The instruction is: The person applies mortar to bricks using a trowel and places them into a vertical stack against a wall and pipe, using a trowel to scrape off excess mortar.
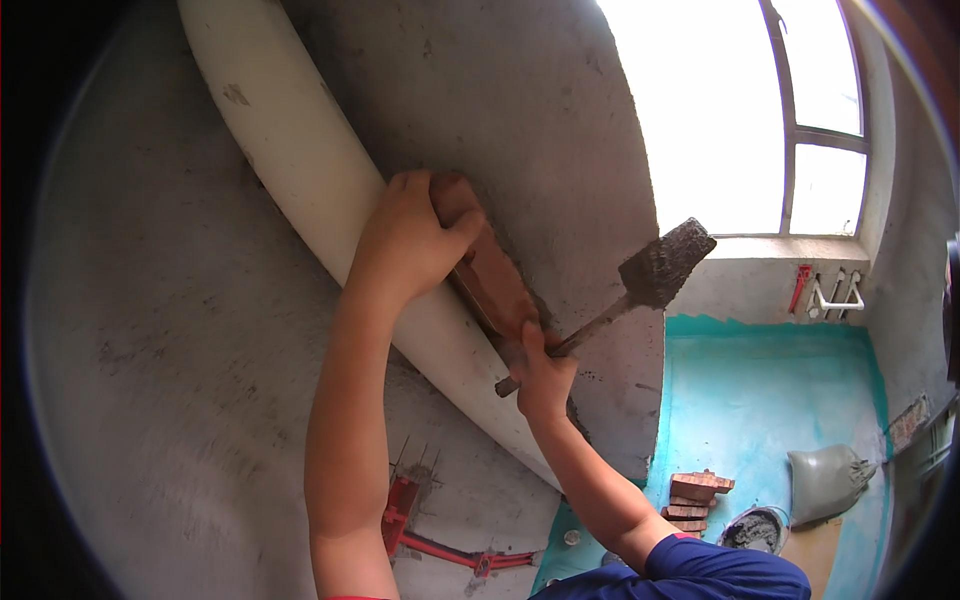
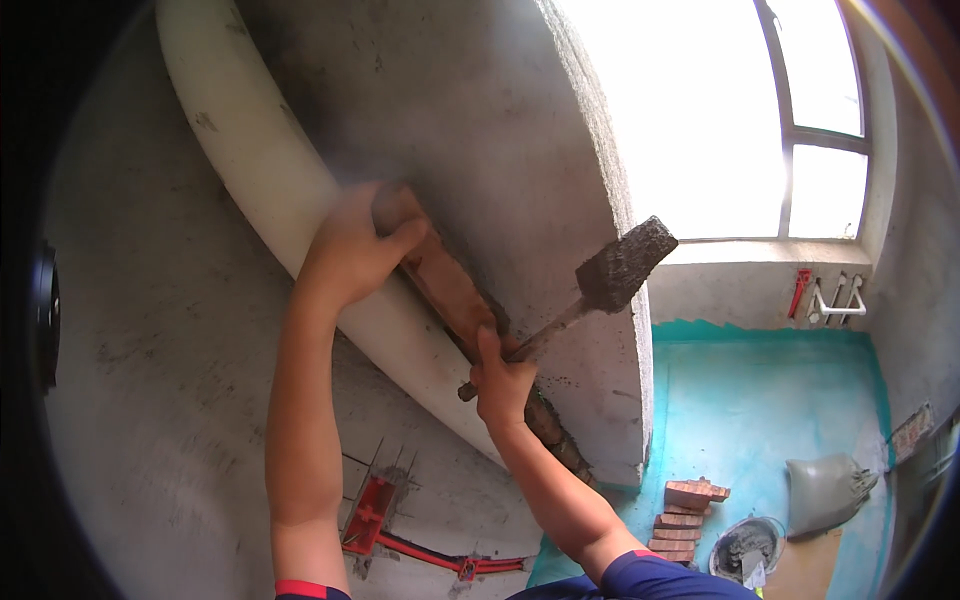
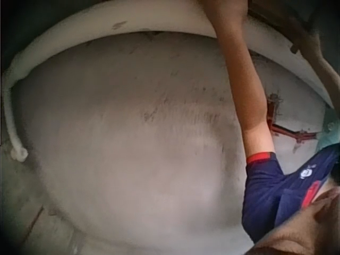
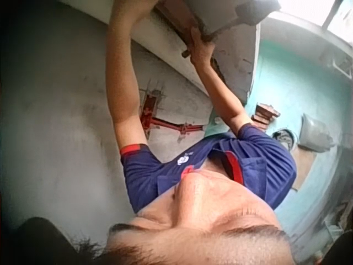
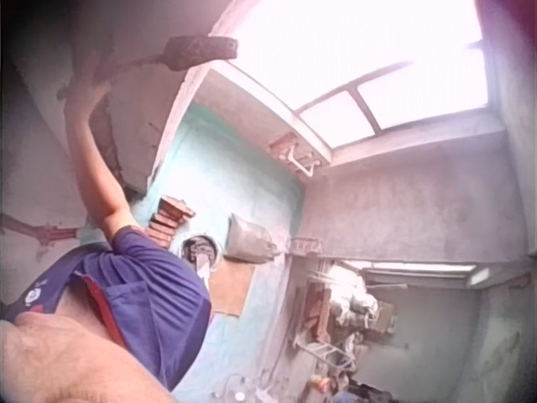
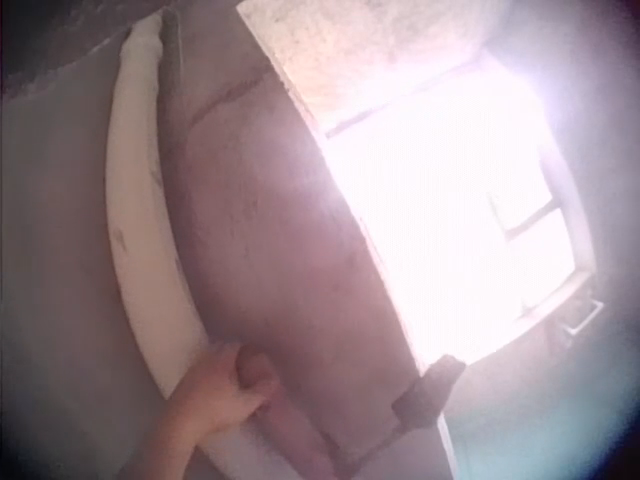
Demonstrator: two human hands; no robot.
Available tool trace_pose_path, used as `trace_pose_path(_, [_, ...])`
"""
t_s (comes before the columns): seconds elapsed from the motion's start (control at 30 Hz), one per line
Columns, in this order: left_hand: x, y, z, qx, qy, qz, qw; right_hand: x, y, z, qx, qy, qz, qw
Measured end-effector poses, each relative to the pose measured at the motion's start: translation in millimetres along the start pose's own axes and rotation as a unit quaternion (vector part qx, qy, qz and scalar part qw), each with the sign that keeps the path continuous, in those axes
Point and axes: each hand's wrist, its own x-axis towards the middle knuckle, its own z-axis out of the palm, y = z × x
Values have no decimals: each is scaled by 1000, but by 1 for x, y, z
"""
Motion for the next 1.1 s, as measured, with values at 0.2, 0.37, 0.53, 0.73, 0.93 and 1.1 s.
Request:
trace_pose_path(0.2, [15,7,7,136,20,73,988,6,3,9,-7,34,30,999])
trace_pose_path(0.37, [30,-9,27,171,-24,47,984,13,7,8,-48,29,22,998])
trace_pose_path(0.53, [33,-16,36,115,-1,10,993,20,13,-1,-82,9,39,996])
trace_pose_path(0.73, [4,3,46,79,37,16,996,28,11,-12,-135,-14,26,990])
trace_pose_path(0.93, [-24,-15,62,130,53,105,985,27,8,-10,-156,-22,32,987])
trace_pose_path(1.1, [-28,-11,70,138,58,90,985,30,11,-12,-186,-12,25,982])
